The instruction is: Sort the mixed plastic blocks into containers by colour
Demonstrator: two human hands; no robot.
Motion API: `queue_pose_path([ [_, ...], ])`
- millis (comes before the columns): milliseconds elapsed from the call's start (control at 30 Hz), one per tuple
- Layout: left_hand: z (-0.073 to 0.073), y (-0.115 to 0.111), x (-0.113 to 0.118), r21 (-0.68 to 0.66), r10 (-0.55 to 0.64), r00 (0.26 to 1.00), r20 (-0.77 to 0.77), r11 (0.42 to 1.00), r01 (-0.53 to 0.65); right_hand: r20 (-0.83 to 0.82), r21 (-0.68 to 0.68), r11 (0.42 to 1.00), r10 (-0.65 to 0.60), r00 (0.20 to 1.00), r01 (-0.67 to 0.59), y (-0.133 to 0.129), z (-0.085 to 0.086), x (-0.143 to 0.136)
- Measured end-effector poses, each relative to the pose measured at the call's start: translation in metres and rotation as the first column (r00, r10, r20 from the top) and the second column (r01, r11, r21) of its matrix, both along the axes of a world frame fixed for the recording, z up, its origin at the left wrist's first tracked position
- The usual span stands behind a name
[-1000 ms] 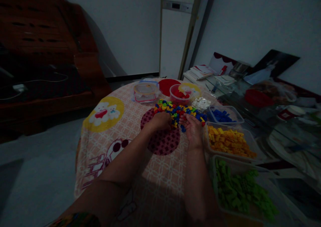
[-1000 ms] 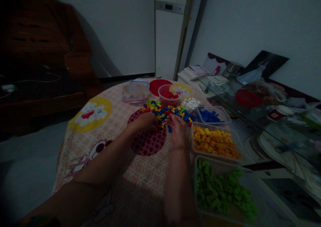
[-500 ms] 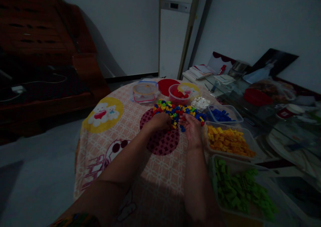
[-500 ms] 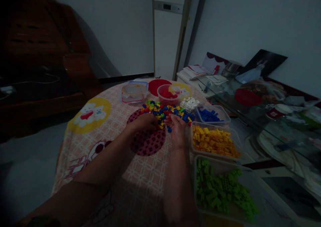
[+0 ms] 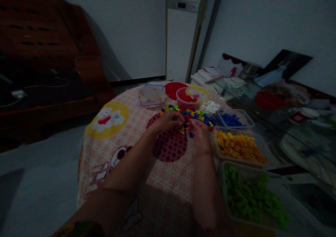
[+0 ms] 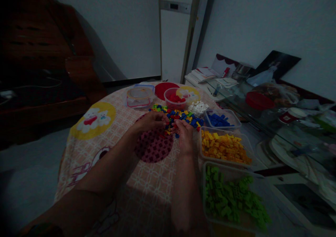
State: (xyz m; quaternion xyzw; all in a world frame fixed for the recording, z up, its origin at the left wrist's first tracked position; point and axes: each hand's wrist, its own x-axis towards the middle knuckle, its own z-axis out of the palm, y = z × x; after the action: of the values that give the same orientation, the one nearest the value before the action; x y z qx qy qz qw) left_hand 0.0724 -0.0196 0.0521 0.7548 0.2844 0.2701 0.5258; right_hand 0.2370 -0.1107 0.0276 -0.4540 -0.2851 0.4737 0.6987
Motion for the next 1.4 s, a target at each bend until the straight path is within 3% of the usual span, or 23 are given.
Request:
queue_pose_path([
  [300,0.0,-0.006,0.007,0.102,0.091,0.995,0.043,0.99,-0.095,0.125,-0.024,0.992,0.123,0.984,-0.121,0.0,-0.001,-0.003],
  [767,0.005,-0.008,0.007,0.195,0.134,0.987,-0.089,0.974,-0.115,0.145,-0.008,0.997,0.079,0.986,-0.079,0.001,-0.001,-0.005],
  [1133,0.0,-0.006,0.008,0.162,0.073,0.994,-0.086,0.985,-0.059,0.17,-0.023,0.996,0.088,0.981,-0.086,0.002,0.001,-0.003],
  [1400,0.006,-0.012,0.006,0.147,-0.021,1.0,-0.008,0.989,0.022,0.149,0.01,0.991,0.131,0.98,-0.134,-0.002,0.004,0.0],
])
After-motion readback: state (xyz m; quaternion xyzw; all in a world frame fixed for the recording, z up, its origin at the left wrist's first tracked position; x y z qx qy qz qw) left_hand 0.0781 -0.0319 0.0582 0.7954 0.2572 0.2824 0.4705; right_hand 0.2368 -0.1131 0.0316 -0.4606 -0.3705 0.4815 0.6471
